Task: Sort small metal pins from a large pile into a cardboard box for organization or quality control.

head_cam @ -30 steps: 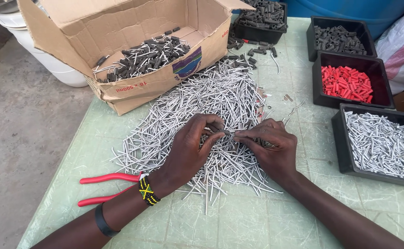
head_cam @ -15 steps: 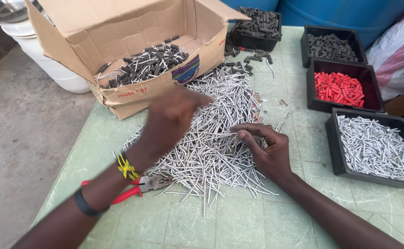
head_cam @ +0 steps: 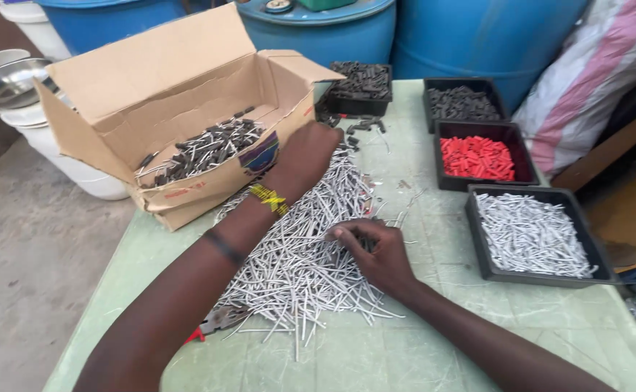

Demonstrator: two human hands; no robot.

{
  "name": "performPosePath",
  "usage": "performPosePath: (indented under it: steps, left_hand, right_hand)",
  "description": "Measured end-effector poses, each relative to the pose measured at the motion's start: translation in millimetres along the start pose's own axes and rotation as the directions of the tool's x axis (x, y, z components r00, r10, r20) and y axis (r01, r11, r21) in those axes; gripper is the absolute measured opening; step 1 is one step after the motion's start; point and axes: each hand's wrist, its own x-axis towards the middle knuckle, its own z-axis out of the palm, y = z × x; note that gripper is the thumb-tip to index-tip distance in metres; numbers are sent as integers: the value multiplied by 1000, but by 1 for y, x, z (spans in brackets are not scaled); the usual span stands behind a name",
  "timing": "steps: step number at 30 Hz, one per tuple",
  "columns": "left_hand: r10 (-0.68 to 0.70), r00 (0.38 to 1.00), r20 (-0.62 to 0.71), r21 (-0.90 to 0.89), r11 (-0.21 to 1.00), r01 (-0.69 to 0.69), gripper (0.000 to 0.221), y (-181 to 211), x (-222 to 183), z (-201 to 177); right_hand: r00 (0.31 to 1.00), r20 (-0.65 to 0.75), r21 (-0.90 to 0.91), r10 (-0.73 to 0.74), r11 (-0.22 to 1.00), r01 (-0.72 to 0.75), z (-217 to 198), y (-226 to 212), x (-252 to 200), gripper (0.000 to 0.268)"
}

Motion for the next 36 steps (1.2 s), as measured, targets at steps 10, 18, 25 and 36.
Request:
performPosePath:
  steps: [10,18,25,36]
  left_hand:
    - [112,962,247,84,987,-137,12,-1,57,106]
    - [108,904,413,-102,992,-72,17,-8,42,70]
    - [258,881,396,-234,956,-175,21,5,14,4]
    - [139,989,-58,-551,822,-148,15,39,-116,-88]
  right_hand:
    - [999,35,-24,34,999,-33,-3,8,0,11]
    - [995,91,-25,49,999,-47,-3,12,0,13]
    - [993,101,-17,66,998,-65,-5,4,0,15]
    - [999,25,-230,-38,972,42,-7,8,2,15]
